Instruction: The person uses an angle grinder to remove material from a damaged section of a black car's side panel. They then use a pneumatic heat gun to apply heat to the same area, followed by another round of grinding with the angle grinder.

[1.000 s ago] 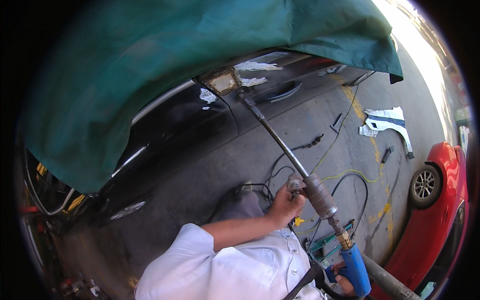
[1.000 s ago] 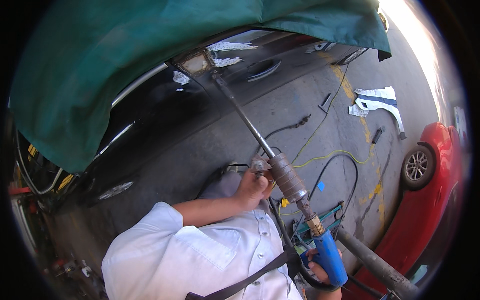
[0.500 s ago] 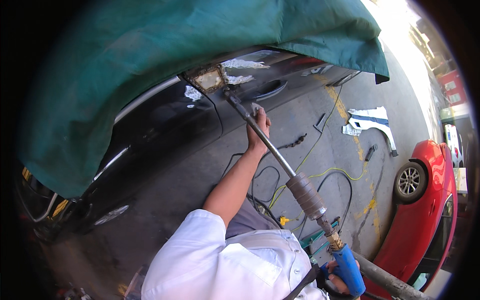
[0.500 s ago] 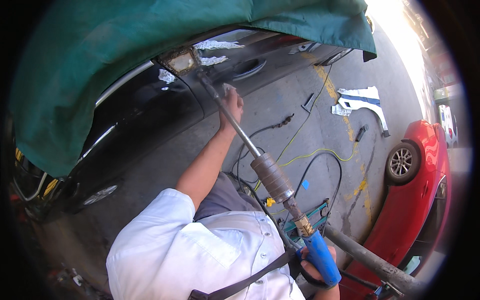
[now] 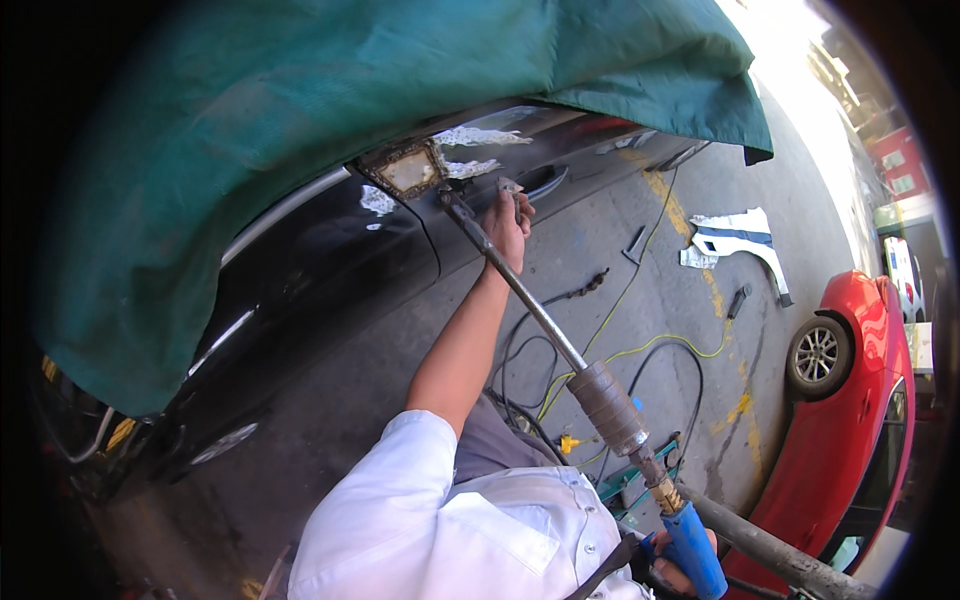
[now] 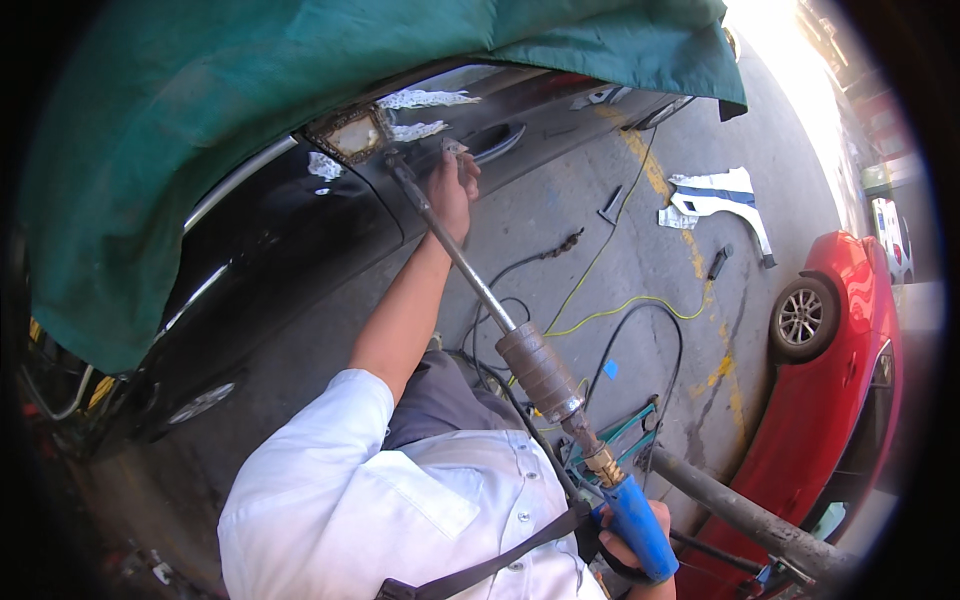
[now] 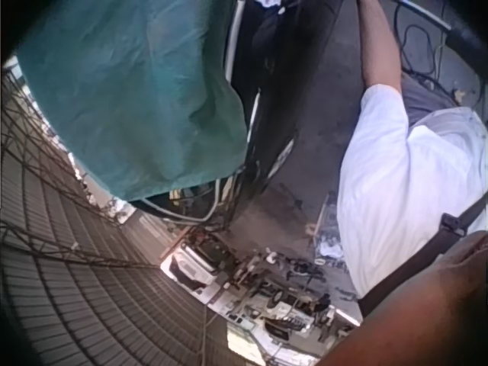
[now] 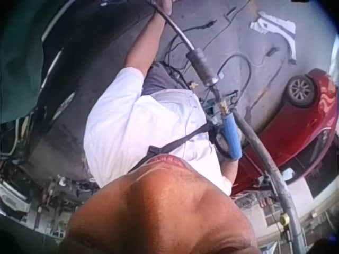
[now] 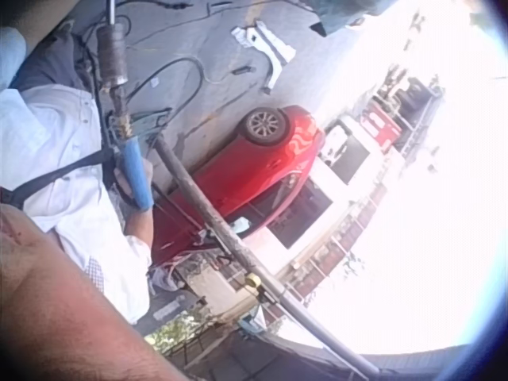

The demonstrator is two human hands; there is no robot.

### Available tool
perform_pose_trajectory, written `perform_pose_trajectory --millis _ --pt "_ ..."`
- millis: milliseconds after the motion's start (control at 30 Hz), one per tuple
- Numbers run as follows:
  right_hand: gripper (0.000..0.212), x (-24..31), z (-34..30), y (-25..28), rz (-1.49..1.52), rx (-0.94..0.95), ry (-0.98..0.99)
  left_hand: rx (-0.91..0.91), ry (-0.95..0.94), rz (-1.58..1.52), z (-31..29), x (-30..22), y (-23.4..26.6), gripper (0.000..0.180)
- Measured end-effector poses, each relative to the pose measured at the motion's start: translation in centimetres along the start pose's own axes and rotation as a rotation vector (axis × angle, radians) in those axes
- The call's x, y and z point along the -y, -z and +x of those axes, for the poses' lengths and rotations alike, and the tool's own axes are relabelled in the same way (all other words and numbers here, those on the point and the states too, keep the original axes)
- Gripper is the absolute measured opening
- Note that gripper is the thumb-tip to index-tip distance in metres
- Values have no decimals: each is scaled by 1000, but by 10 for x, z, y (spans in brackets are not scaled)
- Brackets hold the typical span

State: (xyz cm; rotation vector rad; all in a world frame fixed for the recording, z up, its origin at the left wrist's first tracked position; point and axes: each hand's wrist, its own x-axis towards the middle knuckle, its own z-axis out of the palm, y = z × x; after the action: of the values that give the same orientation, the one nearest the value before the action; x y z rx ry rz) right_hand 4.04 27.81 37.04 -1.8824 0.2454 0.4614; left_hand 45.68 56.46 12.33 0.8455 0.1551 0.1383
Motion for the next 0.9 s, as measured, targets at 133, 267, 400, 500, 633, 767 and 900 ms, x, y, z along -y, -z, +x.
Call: perform_pose_trajectory --millis 133,267,400,500,633,767,900 --pt "30 1 -4 -6 -8 -12 -20 -163 12 -24 14 2 -4 45" --pt "32 4 -8 -12 60 -46 -54 -220 44 -79 22 -1 -9 44" --pt "34 7 -11 -16 88 -92 -76 -269 84 -95 24 -4 -15 42" --pt "34 7 -10 -15 51 -42 -46 -302 157 -113 21 -3 -19 40" --pt "33 4 -9 -10 -23 12 -38 -310 170 -112 22 1 -19 40" --pt "33 2 -10 -12 4 -11 -24 -239 174 -84 31 5 -20 30" --pt "32 5 -9 -15 54 -33 -46 -172 147 -37 45 18 -32 30"
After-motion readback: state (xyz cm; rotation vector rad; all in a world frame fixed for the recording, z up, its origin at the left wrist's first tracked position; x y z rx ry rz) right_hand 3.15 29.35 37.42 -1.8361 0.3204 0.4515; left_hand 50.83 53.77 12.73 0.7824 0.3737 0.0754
